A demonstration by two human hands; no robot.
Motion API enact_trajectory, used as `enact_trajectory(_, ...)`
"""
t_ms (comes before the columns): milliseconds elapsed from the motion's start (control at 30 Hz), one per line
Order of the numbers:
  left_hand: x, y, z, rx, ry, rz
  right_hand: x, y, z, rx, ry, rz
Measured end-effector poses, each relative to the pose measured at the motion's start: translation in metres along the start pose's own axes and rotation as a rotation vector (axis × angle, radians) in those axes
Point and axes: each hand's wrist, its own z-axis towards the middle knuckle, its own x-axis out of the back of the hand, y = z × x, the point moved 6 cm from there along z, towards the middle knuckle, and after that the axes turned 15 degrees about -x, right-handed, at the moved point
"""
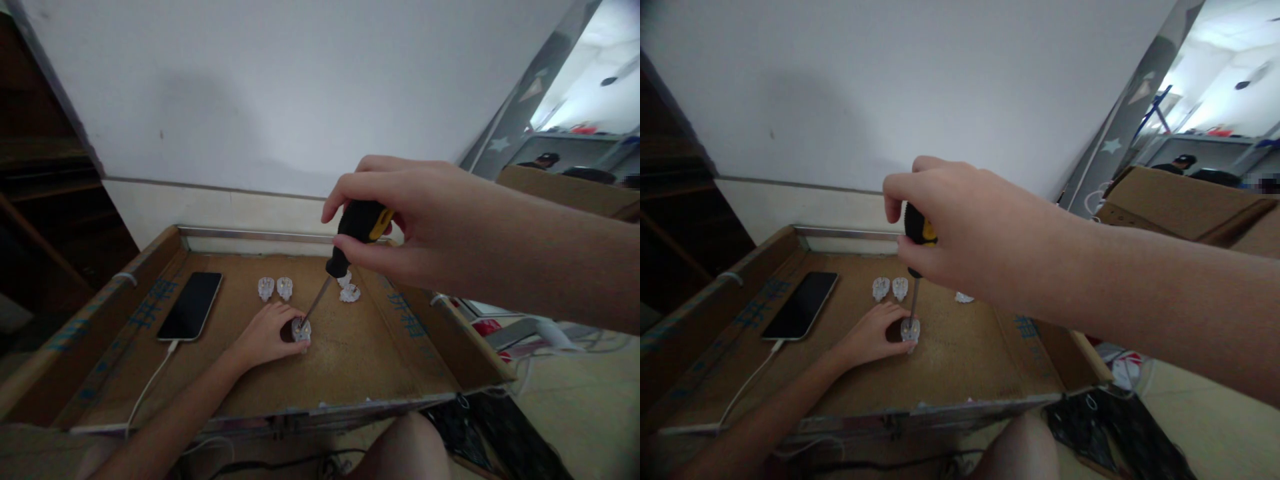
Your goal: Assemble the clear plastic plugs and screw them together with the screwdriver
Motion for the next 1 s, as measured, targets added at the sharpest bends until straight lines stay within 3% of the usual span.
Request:
enact_trajectory(167, 0.004, 0.001, -0.001, -0.016, 0.056, 0.0, 0.011, -0.002, 0.002, -0.024, 0.028, -0.018)
enact_trajectory(500, 0.024, -0.007, -0.006, -0.005, 0.374, 0.123, 0.03, 0.012, 0.007, -0.19, 0.109, -0.091)
enact_trajectory(600, 0.027, -0.01, -0.006, 0.07, 0.366, 0.149, 0.035, 0.031, 0.01, -0.278, 0.121, -0.109)
enact_trajectory(700, 0.025, -0.009, -0.004, 0.106, 0.279, 0.159, 0.03, 0.048, -0.001, -0.321, 0.194, -0.087)
enact_trajectory(833, 0.023, -0.011, -0.003, 0.152, 0.214, 0.181, -0.013, 0.06, -0.053, -0.337, 0.272, 0.002)
enact_trajectory(1000, 0.023, -0.014, -0.003, 0.21, 0.177, 0.201, -0.11, 0.067, -0.148, -0.518, 0.177, 0.018)
